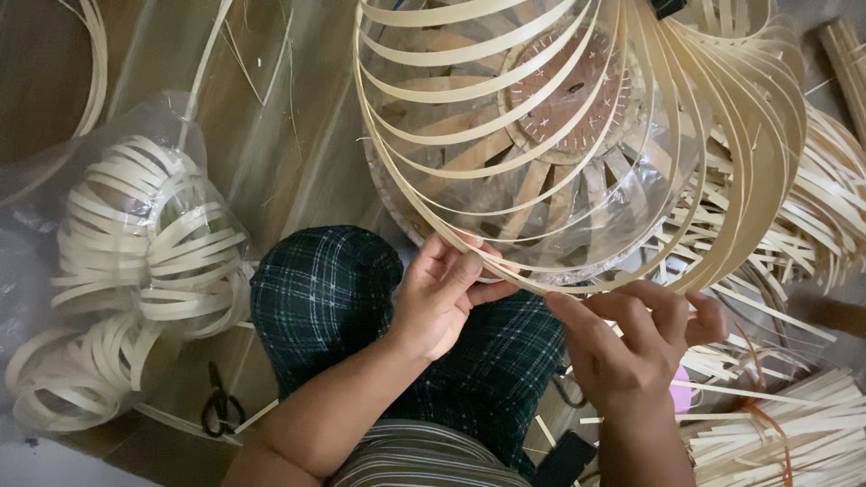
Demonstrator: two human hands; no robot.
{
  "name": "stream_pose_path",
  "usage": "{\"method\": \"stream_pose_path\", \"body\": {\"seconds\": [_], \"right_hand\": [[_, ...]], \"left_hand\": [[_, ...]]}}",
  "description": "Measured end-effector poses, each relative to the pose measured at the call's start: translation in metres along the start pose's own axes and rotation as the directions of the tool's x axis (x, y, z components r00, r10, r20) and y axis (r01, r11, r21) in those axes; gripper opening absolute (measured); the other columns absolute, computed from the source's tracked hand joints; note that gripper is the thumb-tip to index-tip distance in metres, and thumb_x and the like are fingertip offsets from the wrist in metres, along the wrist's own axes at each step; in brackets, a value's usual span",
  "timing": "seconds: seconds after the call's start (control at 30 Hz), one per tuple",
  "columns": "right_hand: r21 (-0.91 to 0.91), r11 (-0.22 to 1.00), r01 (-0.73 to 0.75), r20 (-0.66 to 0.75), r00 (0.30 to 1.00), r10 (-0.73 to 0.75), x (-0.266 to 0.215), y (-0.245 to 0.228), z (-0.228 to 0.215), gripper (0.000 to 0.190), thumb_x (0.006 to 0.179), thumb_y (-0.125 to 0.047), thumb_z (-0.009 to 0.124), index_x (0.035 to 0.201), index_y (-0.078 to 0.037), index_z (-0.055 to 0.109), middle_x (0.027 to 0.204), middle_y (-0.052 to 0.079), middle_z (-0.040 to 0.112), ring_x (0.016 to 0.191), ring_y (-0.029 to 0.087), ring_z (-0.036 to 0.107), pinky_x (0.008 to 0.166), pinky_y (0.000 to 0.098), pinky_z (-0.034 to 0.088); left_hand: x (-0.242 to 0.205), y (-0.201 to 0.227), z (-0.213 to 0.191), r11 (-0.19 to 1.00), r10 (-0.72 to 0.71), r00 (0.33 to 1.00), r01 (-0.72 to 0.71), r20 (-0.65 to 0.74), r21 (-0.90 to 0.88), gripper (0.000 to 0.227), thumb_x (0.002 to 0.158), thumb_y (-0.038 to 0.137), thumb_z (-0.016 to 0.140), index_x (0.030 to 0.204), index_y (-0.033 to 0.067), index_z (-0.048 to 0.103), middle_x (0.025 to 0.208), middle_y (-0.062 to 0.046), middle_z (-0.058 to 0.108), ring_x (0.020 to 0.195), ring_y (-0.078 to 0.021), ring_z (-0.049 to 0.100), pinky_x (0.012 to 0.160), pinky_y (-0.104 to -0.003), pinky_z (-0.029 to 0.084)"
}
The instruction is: The person weaves thin bamboo strips over a clear plastic dome, securing them with adhesive from a bottle and using metal clips.
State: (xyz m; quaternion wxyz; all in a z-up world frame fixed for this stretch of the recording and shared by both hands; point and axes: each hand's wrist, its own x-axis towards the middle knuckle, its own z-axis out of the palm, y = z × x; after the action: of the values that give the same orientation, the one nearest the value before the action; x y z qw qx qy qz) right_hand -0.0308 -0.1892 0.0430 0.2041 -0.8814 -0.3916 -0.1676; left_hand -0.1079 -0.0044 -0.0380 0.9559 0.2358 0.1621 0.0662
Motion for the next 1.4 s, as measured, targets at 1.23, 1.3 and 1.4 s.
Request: {"method": "stream_pose_path", "body": {"seconds": [1.23,1.3,1.4], "right_hand": [[-0.144,0.989,0.03,-0.099,0.994,-0.045,-0.018,-0.012,0.025,0.031,0.086,-0.018,0.082,0.114,-0.03,0.081,0.105,-0.003,0.071,0.107,0.023,0.058,0.1,0.0487,0.025],[-0.153,0.988,-0.012,-0.186,0.982,-0.017,-0.024,-0.015,0.027,0.03,0.085,-0.017,0.08,0.111,-0.032,0.079,0.11,0.0,0.07,0.115,0.027,0.057,0.105,0.0524,0.023],[-0.089,0.989,-0.117,-0.317,0.945,0.084,-0.034,-0.014,0.033,0.022,0.098,-0.022,0.085,0.115,-0.032,0.075,0.121,-0.001,0.063,0.122,0.027,0.052,0.114,0.0493,0.024]], "left_hand": [[0.003,0.001,-0.01,0.996,0.015,0.998,-0.011,-0.054,0.089,0.015,0.108,0.01,0.059,0.121,0.0027,0.06,0.116,-0.012,0.065,0.111,-0.0265,0.068,0.101,-0.05,0.059],[0.005,0.005,-0.004,0.995,0.01,0.997,-0.003,-0.078,0.095,0.016,0.109,0.008,0.057,0.124,0.0024,0.058,0.118,-0.011,0.064,0.113,-0.0273,0.068,0.102,-0.05,0.058],[0.002,0.011,0.0,0.996,-0.008,0.999,0.011,-0.036,0.086,0.022,0.102,0.009,0.056,0.123,0.0123,0.051,0.119,-0.014,0.067,0.117,-0.0293,0.069,0.099,-0.049,0.059]]}}
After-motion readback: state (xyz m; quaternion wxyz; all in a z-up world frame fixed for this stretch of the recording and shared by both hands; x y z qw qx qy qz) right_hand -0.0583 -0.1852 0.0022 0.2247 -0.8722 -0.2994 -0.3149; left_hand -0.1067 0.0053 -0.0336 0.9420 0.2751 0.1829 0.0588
